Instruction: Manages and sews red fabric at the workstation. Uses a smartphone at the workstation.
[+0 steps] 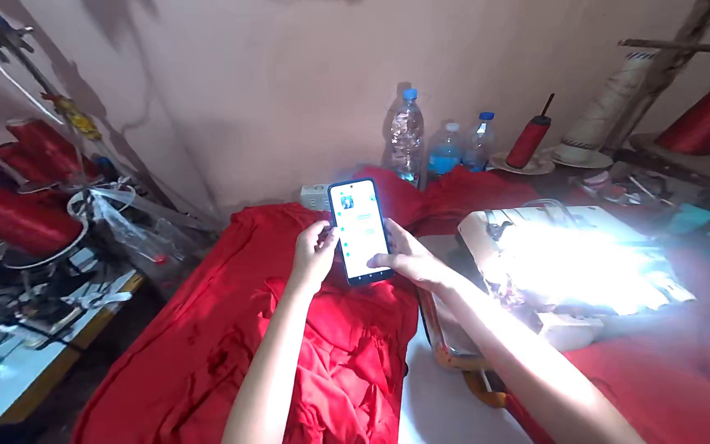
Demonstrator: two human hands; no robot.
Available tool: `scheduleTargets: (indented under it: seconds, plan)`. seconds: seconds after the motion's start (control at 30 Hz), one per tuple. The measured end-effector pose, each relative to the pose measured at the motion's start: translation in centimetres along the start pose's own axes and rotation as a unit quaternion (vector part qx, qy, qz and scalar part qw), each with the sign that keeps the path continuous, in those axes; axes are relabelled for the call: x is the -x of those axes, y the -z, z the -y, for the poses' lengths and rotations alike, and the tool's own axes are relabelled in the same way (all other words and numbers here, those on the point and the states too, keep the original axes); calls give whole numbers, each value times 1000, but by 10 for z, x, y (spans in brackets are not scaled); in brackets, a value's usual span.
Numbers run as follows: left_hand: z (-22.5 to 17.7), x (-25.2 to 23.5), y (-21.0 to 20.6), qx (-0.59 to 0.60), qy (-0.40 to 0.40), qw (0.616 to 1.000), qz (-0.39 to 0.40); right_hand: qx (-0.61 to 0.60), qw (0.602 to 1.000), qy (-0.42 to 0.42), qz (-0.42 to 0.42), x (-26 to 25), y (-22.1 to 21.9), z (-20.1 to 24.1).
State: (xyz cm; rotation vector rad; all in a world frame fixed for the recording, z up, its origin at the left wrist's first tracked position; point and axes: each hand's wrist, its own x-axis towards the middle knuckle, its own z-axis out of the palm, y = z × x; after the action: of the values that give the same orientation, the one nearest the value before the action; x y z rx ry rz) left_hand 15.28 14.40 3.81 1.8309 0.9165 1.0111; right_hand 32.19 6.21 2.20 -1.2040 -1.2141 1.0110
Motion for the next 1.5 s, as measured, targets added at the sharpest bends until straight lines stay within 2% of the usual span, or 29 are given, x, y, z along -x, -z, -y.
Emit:
scheduleTargets:
  seconds: [0.1, 0.17, 0.23, 0.33, 0.43, 0.6, 0.67, 0.77, 0.83, 0.9, 1.03, 1.3, 1.5]
  plan:
    - [1, 1, -2, 33, 22, 999, -8, 19, 1000, 4, -9, -2, 0, -3]
    - [3, 0, -2, 40, 5, 999, -9, 2, 1000, 0, -10, -2, 0, -2]
    - [4, 1, -1, 55, -13, 998, -11, -68, 998, -11, 14, 1, -1, 1]
    - [7, 3, 1, 80, -24, 996, -17, -199, 973, -66, 93, 4, 0, 2]
    - [14, 6, 4, 104, -20, 994, -4, -243, 957, -109, 115, 4, 0, -1]
    - [24, 10, -9, 198, -67, 978, 11, -320, 940, -68, 99, 0, -5, -7]
    - [28, 15, -18, 201, -106, 974, 24, -327, 939, -45, 95, 1, -8, -6]
    - [34, 20, -29, 207, -148, 967, -3, -313, 944, -10, 107, 3, -8, -7]
    - [36, 22, -31, 245, -151, 957, -15, -289, 950, 9, 116, 4, -9, -8]
    - [37, 23, -30, 290, -164, 943, -3, -274, 955, 15, 115, 5, -10, -6]
    - [39, 23, -30, 308, -209, 928, 21, -271, 955, 19, 118, 7, -9, -4]
    - [40, 24, -31, 292, -224, 930, 8, -309, 944, -14, 116, 5, -9, -5]
    - [40, 24, -34, 260, -231, 937, -15, -298, 948, 1, 116, 6, -8, -6]
